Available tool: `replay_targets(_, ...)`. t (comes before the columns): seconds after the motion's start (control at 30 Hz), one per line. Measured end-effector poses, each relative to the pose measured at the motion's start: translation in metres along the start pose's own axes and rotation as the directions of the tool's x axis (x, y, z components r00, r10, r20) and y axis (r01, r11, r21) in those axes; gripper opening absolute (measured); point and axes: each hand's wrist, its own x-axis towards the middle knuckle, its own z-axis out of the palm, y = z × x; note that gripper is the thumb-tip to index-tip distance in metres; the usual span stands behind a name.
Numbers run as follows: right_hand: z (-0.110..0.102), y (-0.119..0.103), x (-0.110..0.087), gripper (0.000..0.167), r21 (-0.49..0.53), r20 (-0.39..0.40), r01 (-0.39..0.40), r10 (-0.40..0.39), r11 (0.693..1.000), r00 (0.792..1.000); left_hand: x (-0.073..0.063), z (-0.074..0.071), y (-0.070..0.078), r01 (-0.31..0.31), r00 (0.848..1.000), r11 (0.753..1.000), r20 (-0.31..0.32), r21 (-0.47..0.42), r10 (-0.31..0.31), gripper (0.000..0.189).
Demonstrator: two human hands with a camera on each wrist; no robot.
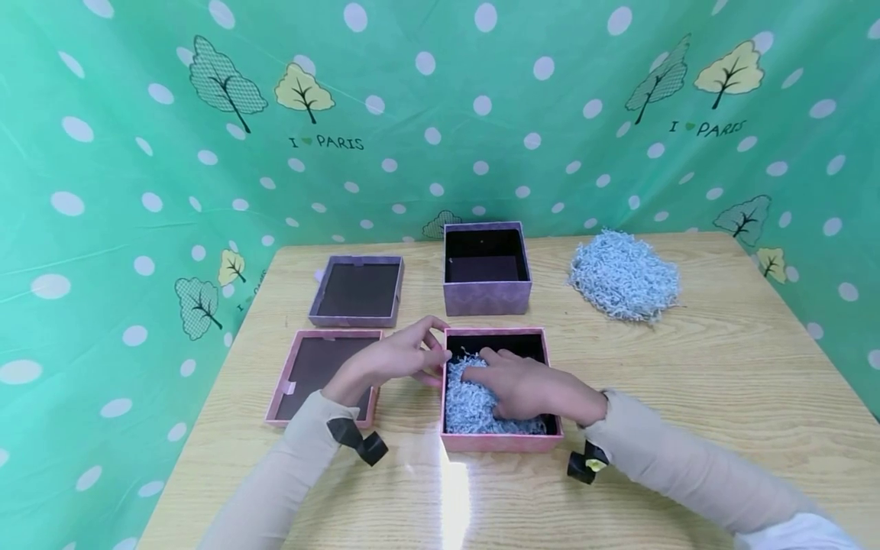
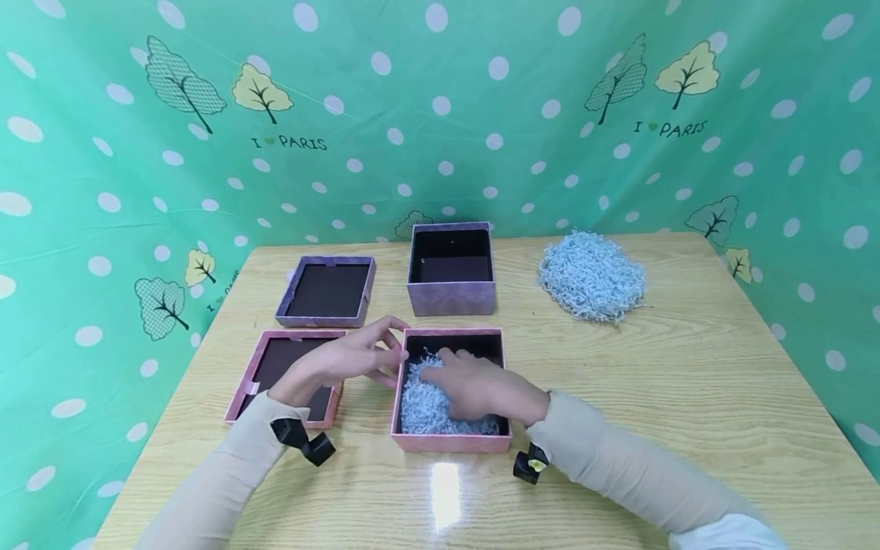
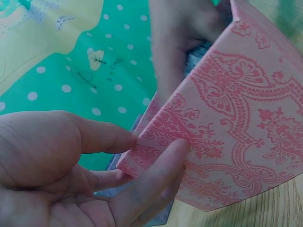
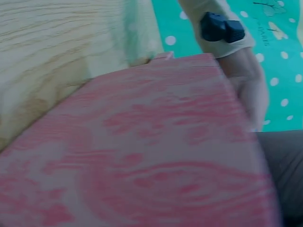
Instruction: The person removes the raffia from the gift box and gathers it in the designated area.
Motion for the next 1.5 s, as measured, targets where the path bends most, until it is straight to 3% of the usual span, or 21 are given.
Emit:
replay_targets(0.43, -0.04, -0.001, -0.029, 0.058, 0.14, -0.056, 0.036, -0.029, 0.989, 0.998, 0.0, 0.001, -0.001, -0.007, 1.0, 1.0, -0.007, 0.014, 0.007, 0.041)
replay_targets(0.73, -0.067, 0.007, -0.054, 0.061, 0.081, -0.235, 0.093, -0.072, 0.992, 0.969, 0.0, 0.001, -0.002, -0.018, 1.0, 0.999, -0.003, -0.043, 0.018, 0.041)
replay_targets(1.13, -0.087, 0.041, -0.094, 0.062, 0.125, -0.359, -0.022, 0.066, 0.992, 0.931, -0.001, 0.001, 0.001, -0.012, 1.0, 1.0, 0.009, -0.022, 0.013, 0.043)
replay_targets(1.5, -0.063, 0.089, -0.125, 0.066, 0.2, -0.389, -0.143, 0.212, 0.969, 0.896, 0.0, 0.0, 0.0, -0.014, 1.0, 1.0, 0.011, -0.014, 0.014, 0.043)
